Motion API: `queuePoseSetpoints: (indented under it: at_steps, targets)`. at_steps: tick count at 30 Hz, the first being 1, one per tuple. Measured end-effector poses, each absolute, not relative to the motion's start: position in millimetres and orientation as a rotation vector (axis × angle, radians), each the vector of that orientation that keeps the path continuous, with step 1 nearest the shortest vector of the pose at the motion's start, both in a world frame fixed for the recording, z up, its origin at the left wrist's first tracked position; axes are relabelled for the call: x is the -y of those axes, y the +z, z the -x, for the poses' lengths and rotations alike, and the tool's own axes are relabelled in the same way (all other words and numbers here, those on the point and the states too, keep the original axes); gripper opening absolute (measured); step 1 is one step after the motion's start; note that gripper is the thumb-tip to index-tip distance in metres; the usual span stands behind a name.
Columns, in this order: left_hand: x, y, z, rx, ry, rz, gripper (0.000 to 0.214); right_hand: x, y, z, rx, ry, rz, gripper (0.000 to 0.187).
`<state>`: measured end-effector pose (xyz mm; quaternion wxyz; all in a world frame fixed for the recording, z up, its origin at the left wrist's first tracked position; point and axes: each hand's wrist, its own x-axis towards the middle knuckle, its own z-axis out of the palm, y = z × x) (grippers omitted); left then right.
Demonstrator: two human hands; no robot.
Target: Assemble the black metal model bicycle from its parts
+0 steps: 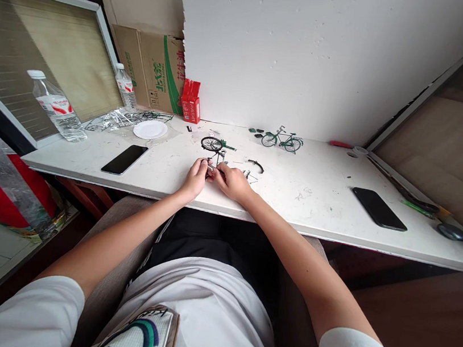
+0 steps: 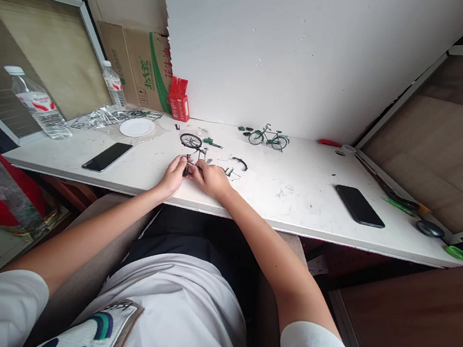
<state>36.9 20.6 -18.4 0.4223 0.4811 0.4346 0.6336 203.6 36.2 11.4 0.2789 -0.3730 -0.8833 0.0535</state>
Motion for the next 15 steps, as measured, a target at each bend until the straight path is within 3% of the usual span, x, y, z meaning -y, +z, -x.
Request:
queuePoseSetpoints:
  at_steps: [15]
  targets:
    - [-16.3,-12.8,-38.5,-1.094,1.567,-1.190,0.032,-36.0,12.1,-203.7,2.381,0.170,1.006,0.033]
